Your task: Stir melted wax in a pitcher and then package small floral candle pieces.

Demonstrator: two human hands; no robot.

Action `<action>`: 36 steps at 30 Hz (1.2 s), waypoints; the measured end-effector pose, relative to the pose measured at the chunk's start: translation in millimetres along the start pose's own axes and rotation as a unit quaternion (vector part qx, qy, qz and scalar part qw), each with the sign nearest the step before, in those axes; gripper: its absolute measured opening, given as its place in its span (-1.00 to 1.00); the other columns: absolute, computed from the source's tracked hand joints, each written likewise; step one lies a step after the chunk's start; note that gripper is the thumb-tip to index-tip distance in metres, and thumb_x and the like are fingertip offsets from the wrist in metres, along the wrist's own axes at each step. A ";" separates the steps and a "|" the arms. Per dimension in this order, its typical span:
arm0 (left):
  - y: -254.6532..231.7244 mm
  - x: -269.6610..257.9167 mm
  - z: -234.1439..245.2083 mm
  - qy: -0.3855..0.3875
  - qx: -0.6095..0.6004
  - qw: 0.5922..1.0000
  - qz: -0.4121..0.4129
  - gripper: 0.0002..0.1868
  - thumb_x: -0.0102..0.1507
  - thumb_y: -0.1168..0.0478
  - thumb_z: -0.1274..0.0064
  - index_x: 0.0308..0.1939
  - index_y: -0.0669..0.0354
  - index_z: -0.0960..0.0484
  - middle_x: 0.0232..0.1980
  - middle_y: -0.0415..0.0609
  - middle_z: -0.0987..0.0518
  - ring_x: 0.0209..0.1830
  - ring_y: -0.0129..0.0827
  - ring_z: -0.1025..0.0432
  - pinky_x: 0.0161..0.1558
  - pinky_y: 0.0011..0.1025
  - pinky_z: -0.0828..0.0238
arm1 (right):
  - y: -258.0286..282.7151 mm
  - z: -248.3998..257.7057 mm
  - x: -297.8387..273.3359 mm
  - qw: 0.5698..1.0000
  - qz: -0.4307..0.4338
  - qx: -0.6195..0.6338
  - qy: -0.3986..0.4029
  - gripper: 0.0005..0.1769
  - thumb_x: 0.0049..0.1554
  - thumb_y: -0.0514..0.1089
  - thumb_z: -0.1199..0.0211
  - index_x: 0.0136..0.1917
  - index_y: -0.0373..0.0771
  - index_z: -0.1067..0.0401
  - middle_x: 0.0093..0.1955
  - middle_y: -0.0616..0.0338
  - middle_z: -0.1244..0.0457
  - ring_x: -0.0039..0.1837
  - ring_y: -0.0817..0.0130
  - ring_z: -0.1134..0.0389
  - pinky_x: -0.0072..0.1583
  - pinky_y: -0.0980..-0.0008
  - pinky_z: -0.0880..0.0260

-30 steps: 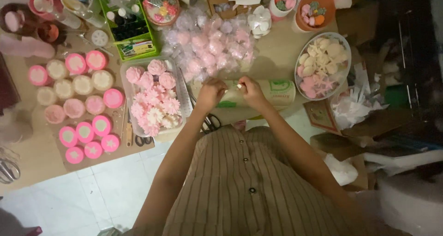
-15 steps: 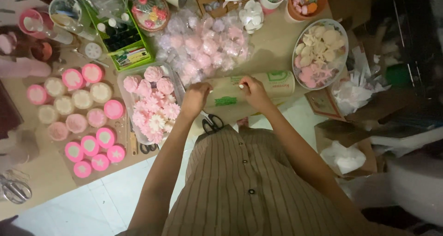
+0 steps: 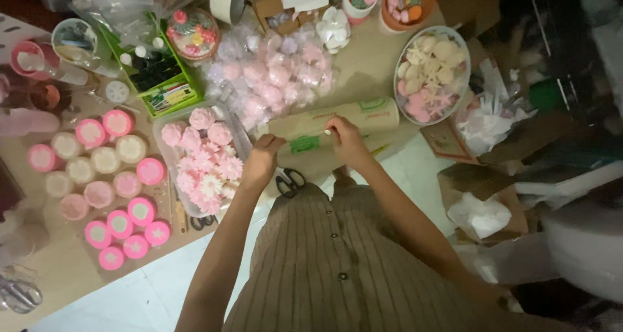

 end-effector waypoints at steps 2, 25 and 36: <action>-8.4 -1.3 -0.3 0.033 -0.028 0.998 0.039 -0.72 0.21 0.51 0.05 -0.06 0.27 -0.66 -0.10 0.17 -0.57 -0.08 0.08 -0.51 -0.06 -0.15 -0.44 | -23.1 4.9 -3.5 0.997 -0.030 -0.066 -0.026 -0.75 0.08 -0.49 -0.16 0.00 -0.25 -0.38 -0.11 0.01 -0.28 -0.06 0.16 -0.36 0.03 0.26 -0.35; -30.9 91.1 38.3 0.130 0.005 0.990 -0.049 -0.80 0.11 0.51 -0.07 -0.22 0.28 -0.67 -0.23 0.20 -0.62 -0.19 0.07 -0.53 -0.11 -0.18 -0.47 | -210.0 71.8 -54.0 0.884 -0.385 0.168 -0.204 -0.51 0.22 0.09 -0.27 0.08 -0.45 -0.48 -0.01 0.11 -0.36 -0.01 0.35 -0.29 0.07 0.29 -0.33; -36.2 85.7 27.6 0.159 0.007 0.987 0.001 -0.78 0.10 0.54 -0.03 -0.25 0.28 -0.69 -0.23 0.17 -0.64 -0.18 0.03 -0.54 -0.12 -0.19 -0.47 | -216.0 88.4 -51.2 0.904 -0.355 0.155 -0.180 -0.50 0.16 -0.09 -0.20 0.31 -0.39 -0.36 0.20 0.04 -0.34 0.15 0.23 -0.32 0.21 0.23 -0.33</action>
Point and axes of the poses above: each hand's wrist, its own x-axis towards the middle knuckle, its own z-axis out of the back of the hand, y = z × x, the point moved 2 cm from there along x, towards the middle knuckle
